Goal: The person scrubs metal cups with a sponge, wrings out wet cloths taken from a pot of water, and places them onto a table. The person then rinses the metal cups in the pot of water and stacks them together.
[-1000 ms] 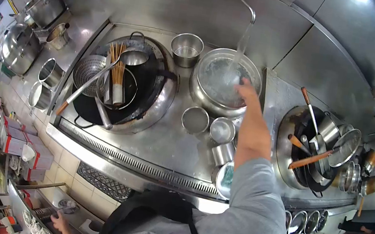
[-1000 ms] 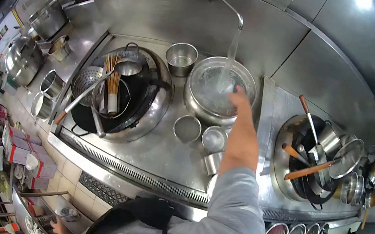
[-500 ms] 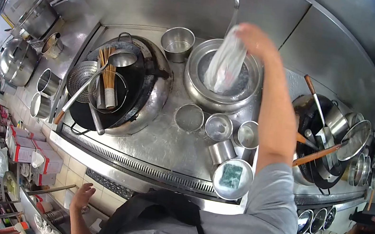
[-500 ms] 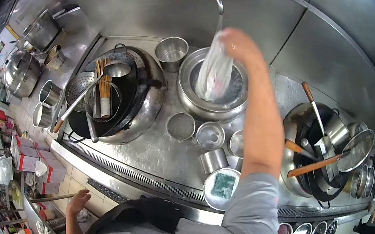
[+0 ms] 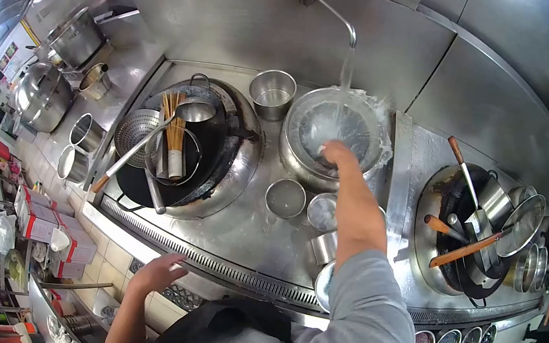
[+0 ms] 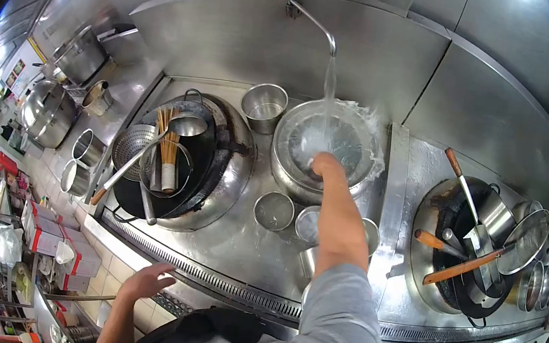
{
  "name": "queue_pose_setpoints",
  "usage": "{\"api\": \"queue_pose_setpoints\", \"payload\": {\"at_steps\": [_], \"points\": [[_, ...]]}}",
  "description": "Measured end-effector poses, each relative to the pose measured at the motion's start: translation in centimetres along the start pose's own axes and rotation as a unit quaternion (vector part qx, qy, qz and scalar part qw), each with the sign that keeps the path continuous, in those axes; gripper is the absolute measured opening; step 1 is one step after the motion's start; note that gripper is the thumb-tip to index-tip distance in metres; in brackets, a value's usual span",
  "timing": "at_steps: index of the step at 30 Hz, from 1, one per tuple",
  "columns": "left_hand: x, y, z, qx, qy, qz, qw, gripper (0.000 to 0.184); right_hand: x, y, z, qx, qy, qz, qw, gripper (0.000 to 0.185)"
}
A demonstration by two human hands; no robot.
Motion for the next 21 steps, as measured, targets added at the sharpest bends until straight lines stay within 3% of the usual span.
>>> {"api": "queue_pose_setpoints", "payload": {"at_steps": [3,4,5,6,8,10,11,12,14,15,16,18,21], "points": [[2.2,-6.3,8.0,-0.147,0.050,0.036,0.987,0.054,11.1,3.0,-5.5,0.074,0.077,-0.041,0.993,0.032],[4.8,-6.8,14.5,-0.263,0.052,0.073,0.961,0.061,16.2,6.1,-8.1,0.097,0.077,-0.027,0.992,0.032],[6.8,-7.8,19.5,-0.278,0.086,0.078,0.954,0.072,20.8,9.0,-10.7,0.131,0.105,0.010,0.986,0.031],[8.6,-9.2,24.6,-0.359,0.118,0.110,0.919,0.082,24.8,12.2,-13.3,0.164,0.134,0.047,0.976,0.030],[12.1,-9.5,33.4,-0.371,0.140,0.144,0.907,0.100,32.3,19.7,-17.9,0.190,0.083,0.124,0.970,0.030],[14.5,-8.6,40.4,-0.386,0.063,0.177,0.903,0.091,36.8,24.4,-19.8,0.176,-0.042,0.152,0.972,0.031],[15.9,-9.3,42.0,-0.381,0.118,0.139,0.907,0.082,37.8,25.9,-20.2,0.167,-0.104,0.166,0.966,0.033],[17.0,-10.0,43.4,-0.372,0.174,0.098,0.906,0.073,37.7,26.8,-20.3,0.210,-0.226,0.204,0.929,0.037],[17.1,-9.1,43.5,-0.374,0.296,0.049,0.878,0.052,33.5,27.4,-18.7,0.282,-0.454,0.268,0.802,0.050],[17.5,-7.8,43.0,-0.387,0.362,0.044,0.847,0.041,29.1,27.1,-17.3,0.179,-0.345,0.312,0.867,0.073],[17.8,-6.6,42.1,-0.397,0.426,0.041,0.812,0.030,22.9,24.8,-17.1,0.064,-0.324,0.154,0.931,0.097],[17.3,-5.5,37.8,-0.372,0.457,0.078,0.804,0.028,11.4,19.8,-16.9,0.099,-0.553,0.051,0.826,0.094],[15.4,-7.3,28.2,-0.322,0.533,0.114,0.774,0.032,9.3,21.1,-17.7,0.013,-0.391,0.025,0.920,0.083]]}}
Point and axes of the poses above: each hand's wrist, its own y-axis away from the middle knuckle, its own x-axis out of the back of the hand, z = x × y, the point moved 9 cm from there along -y, towards the middle knuckle, and after that the axes turned 1 degree about y, right-handed, at the moved point
